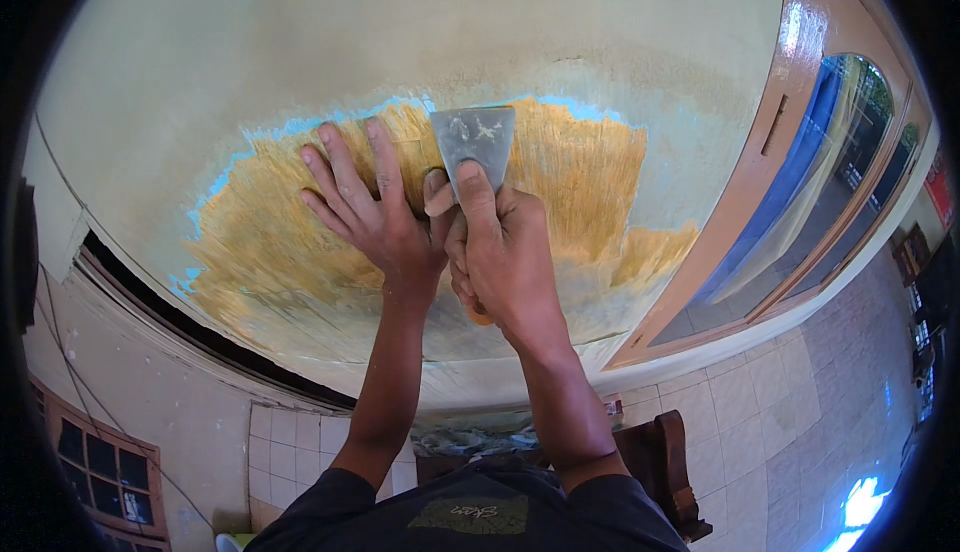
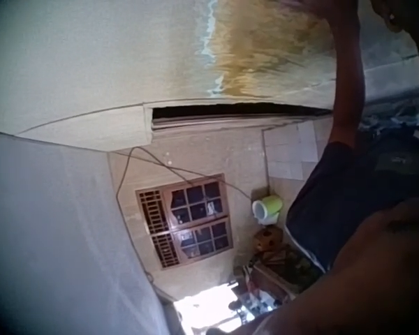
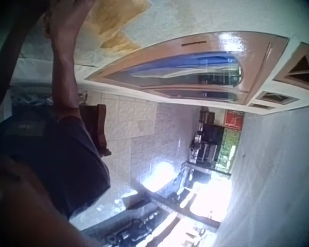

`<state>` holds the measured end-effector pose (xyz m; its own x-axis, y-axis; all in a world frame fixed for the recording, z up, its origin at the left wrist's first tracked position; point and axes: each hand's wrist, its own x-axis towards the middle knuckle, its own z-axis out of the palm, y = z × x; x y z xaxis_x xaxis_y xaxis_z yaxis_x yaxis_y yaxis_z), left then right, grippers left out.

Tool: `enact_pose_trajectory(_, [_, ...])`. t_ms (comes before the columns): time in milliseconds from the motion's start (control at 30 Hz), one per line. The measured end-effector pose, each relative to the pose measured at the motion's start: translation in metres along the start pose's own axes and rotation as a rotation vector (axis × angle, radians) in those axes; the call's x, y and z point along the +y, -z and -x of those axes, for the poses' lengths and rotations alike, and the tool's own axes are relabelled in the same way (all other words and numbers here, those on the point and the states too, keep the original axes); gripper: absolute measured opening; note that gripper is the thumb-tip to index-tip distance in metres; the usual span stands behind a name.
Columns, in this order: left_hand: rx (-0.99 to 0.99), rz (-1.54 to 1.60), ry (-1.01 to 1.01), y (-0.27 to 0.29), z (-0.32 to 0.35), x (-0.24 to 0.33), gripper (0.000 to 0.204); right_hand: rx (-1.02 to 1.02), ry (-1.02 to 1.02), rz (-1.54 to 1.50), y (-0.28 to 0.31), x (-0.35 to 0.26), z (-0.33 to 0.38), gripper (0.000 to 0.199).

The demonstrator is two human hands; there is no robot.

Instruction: The person is scraping old paint or plaster from a wall using a putty knife/scraper tool.

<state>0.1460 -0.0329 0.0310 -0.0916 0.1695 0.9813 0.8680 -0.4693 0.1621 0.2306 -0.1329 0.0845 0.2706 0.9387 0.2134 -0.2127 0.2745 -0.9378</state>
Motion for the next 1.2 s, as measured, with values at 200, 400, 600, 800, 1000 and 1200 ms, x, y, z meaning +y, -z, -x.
enact_pose_trajectory(200, [-0.010,-0.017,0.007,0.002,0.001,-0.001,0.060,-0.048,0.070,-0.033,-0.003,0.001,0.001,0.050])
enact_pose_trajectory(400, [0.005,0.029,0.007,0.003,-0.001,0.003,0.061,-0.021,0.029,-0.020,0.000,-0.003,0.000,0.049])
enact_pose_trajectory(600, [0.014,0.000,-0.001,-0.002,0.001,0.001,0.061,0.019,-0.002,-0.009,0.000,0.001,-0.001,0.049])
enact_pose_trajectory(800, [0.007,-0.023,-0.003,-0.001,0.002,0.004,0.061,-0.029,0.077,-0.009,0.006,0.002,-0.001,0.048])
enact_pose_trajectory(1000, [-0.030,-0.050,0.047,-0.002,0.003,0.011,0.061,-0.084,0.072,-0.049,0.004,-0.007,-0.009,0.048])
enact_pose_trajectory(1200, [0.019,-0.042,-0.033,-0.003,0.001,0.007,0.060,-0.056,0.033,0.038,0.015,0.003,-0.003,0.051])
